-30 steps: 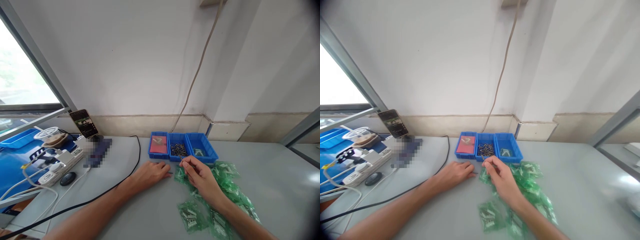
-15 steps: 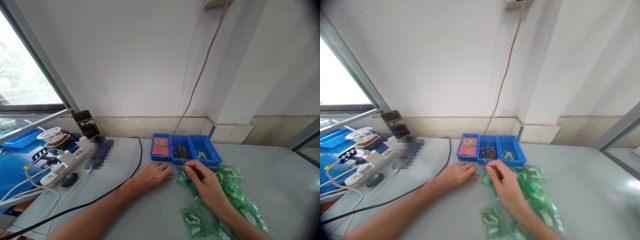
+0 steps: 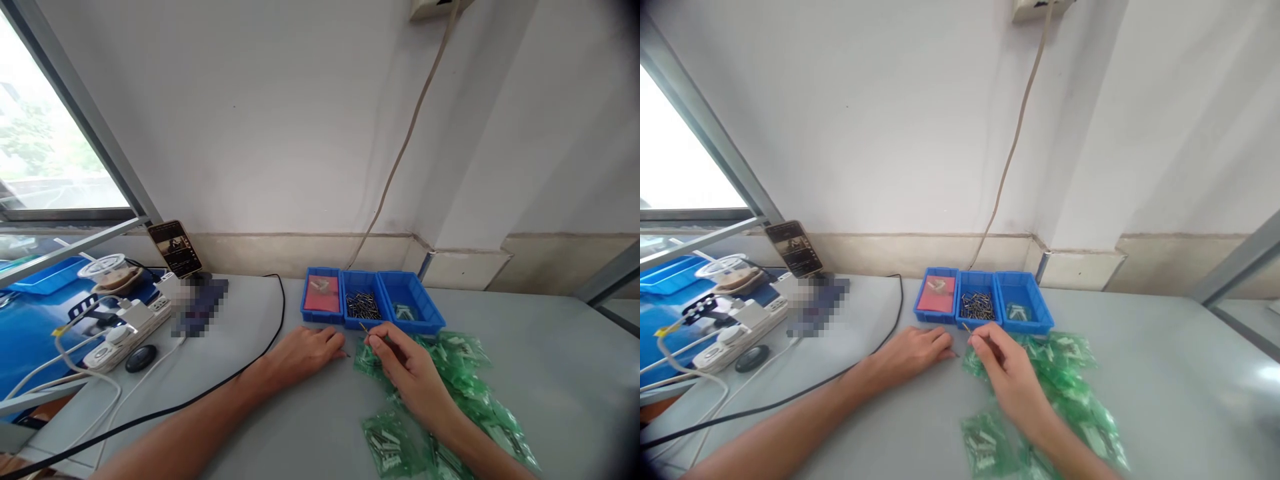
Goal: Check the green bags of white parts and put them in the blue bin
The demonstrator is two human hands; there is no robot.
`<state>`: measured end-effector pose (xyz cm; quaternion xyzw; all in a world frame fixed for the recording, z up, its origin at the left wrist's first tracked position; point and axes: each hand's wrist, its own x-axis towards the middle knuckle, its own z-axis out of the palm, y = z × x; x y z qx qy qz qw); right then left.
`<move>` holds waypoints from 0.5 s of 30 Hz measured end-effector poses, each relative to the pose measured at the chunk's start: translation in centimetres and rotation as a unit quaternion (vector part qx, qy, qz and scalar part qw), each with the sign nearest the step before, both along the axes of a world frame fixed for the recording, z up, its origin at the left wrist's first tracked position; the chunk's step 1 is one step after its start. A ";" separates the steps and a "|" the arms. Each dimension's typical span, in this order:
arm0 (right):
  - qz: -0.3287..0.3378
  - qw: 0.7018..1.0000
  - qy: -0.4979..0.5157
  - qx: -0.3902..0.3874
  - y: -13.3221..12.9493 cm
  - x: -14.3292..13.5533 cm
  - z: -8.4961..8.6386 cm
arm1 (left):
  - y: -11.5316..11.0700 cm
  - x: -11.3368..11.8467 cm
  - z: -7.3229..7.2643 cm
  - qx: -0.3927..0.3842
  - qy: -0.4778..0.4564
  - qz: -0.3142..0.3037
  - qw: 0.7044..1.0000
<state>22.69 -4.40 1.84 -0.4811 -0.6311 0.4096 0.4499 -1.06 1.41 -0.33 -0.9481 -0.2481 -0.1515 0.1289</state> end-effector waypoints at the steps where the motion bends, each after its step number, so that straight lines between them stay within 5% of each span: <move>1: 0.001 1.000 0.013 -0.014 0.1 0.0 -0.1 | 0.0 0.0 0.0 -0.002 0.002 0.002 1.000; 15: -0.008 1.000 0.005 -0.009 0.1 0.0 -0.7 | 0.0 -0.1 -0.1 -0.001 0.009 -0.001 1.000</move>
